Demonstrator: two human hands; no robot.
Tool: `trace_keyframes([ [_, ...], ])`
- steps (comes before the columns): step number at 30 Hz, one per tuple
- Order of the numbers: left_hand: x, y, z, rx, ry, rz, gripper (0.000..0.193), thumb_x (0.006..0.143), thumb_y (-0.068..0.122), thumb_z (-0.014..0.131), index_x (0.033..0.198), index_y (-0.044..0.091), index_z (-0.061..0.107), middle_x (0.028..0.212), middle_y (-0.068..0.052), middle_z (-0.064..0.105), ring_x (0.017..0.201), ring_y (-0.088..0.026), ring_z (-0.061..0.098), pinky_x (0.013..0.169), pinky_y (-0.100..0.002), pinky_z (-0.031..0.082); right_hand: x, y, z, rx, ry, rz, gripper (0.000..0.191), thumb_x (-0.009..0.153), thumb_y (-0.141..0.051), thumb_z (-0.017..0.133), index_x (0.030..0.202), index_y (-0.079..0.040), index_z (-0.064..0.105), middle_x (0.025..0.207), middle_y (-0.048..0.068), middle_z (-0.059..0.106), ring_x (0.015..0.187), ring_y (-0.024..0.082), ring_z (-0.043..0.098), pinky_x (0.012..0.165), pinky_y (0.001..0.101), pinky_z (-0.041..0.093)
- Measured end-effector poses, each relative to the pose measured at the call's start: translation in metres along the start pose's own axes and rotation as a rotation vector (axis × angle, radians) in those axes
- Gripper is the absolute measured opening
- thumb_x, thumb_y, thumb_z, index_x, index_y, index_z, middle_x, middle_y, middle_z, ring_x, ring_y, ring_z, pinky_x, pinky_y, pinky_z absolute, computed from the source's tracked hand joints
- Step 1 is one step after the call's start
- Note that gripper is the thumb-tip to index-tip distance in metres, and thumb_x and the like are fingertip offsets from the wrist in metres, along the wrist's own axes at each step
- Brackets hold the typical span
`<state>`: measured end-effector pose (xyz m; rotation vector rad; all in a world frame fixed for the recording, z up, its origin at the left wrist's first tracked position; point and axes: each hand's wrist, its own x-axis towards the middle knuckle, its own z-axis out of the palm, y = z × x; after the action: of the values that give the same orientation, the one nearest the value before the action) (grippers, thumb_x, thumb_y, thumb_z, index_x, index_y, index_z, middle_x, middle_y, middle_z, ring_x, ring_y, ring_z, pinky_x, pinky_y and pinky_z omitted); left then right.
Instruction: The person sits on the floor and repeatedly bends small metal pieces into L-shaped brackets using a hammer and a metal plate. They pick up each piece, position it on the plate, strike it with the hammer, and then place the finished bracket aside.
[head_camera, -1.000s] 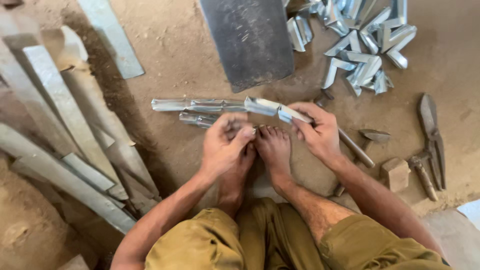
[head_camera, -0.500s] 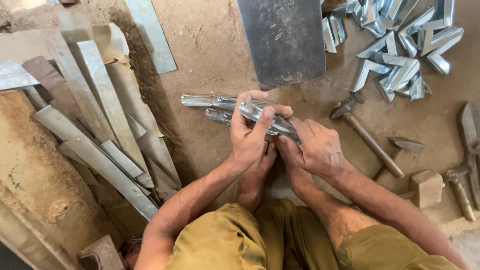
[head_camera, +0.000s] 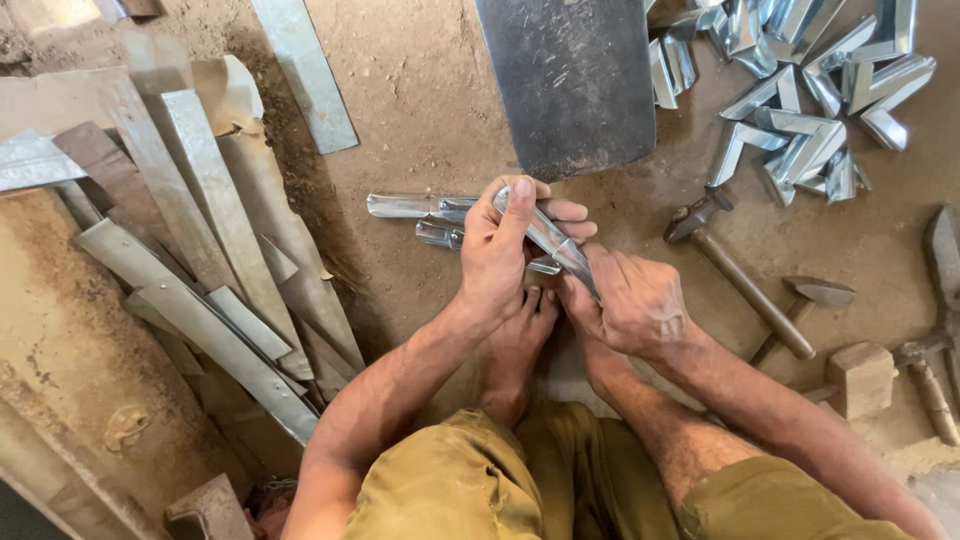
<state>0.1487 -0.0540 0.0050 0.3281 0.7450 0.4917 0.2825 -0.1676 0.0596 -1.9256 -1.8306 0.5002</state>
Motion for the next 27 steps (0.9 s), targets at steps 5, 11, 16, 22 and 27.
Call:
trace_keyframes([
  [5,-0.022,0.002,0.021,0.289,0.012,0.233,0.02,0.114,0.02,0.055,0.113,0.001,0.053,0.103,-0.022,0.072,0.094,-0.031,0.075,0.086,-0.042,0.066,-0.006,0.002,0.002,0.053,-0.057,-0.008,0.027,0.093,-0.014,0.072,0.103,0.01,0.063,0.073,0.016,0.063,0.06,0.03,0.064,0.054,0.0413,0.051],
  [11,-0.024,0.005,0.026,0.588,-0.065,0.295,0.02,0.115,0.017,0.057,0.107,-0.001,0.058,0.093,-0.015,0.075,0.092,-0.024,0.072,0.085,-0.035,0.06,-0.014,-0.003,0.004,0.148,-0.127,0.136,0.02,0.092,-0.013,0.073,0.093,0.002,0.059,0.073,0.016,0.064,0.065,0.034,0.066,0.057,0.0456,0.051],
  [16,-0.025,0.001,0.023,0.573,0.077,0.178,0.021,0.106,0.023,0.058,0.103,0.002,0.058,0.088,-0.011,0.076,0.08,-0.019,0.076,0.073,-0.034,0.062,-0.025,-0.001,0.013,0.186,-0.104,0.092,0.022,0.089,-0.009,0.072,0.101,0.006,0.061,0.081,0.019,0.066,0.069,0.036,0.068,0.06,0.0452,0.054],
  [22,-0.035,0.015,0.028,1.11,-0.291,0.261,0.063,0.091,0.027,0.08,0.138,0.006,0.043,0.123,-0.018,0.068,0.112,-0.031,0.07,0.096,-0.042,0.056,-0.037,0.011,0.024,0.297,-0.176,0.212,0.011,0.083,-0.011,0.071,0.086,-0.001,0.066,0.078,0.02,0.068,0.072,0.037,0.07,0.061,0.0453,0.055],
  [27,-0.033,0.027,-0.001,1.229,-0.582,0.512,0.109,0.069,0.022,0.089,0.158,0.009,0.028,0.163,-0.024,0.036,0.148,-0.04,0.044,0.119,-0.046,0.044,-0.056,0.027,0.014,0.814,-0.21,0.52,0.024,0.099,-0.017,0.06,0.106,0.004,0.07,0.072,0.008,0.061,0.066,0.016,0.063,0.057,0.0321,0.048],
])
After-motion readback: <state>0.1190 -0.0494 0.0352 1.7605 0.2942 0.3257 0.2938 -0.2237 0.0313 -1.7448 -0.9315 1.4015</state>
